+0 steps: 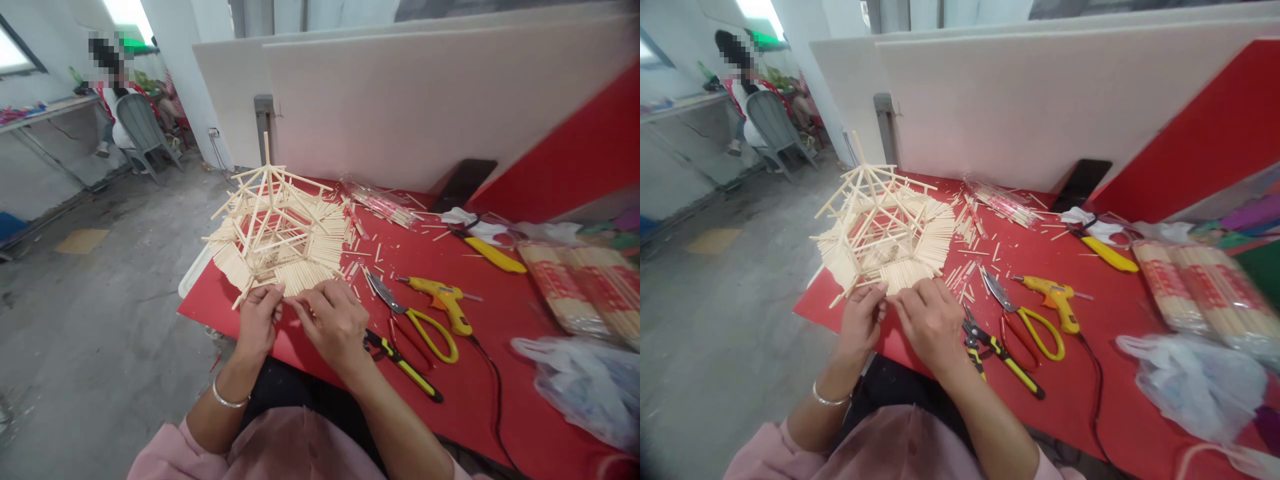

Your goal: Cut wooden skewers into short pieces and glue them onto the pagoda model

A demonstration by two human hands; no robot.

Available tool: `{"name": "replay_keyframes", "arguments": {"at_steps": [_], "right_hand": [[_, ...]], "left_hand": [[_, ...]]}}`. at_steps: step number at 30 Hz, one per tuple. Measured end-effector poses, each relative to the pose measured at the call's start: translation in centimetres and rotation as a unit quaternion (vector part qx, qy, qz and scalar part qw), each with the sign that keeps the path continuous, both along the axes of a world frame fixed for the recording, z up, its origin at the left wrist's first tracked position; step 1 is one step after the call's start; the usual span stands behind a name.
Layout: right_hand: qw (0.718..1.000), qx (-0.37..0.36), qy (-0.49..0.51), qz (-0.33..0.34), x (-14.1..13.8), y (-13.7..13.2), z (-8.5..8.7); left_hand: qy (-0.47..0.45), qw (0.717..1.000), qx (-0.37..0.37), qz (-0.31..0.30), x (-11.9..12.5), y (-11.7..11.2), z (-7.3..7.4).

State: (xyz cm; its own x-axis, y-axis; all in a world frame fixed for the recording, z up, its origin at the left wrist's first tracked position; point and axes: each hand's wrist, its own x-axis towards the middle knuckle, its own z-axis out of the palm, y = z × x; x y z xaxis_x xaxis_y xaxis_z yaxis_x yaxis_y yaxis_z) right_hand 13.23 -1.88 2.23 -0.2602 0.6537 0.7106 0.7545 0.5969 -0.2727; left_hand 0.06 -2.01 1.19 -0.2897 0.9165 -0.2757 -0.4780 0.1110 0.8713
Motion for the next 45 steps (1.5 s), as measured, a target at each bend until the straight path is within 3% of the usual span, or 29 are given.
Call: {"name": "replay_keyframes", "arguments": {"at_steps": [45], "right_hand": [[1.000,-0.009,-0.004,-0.002,-0.07,-0.09,-0.19]], "left_hand": [[0.007,1.000,0.010,-0.013,-0.25,0.09,-0.60]]}}
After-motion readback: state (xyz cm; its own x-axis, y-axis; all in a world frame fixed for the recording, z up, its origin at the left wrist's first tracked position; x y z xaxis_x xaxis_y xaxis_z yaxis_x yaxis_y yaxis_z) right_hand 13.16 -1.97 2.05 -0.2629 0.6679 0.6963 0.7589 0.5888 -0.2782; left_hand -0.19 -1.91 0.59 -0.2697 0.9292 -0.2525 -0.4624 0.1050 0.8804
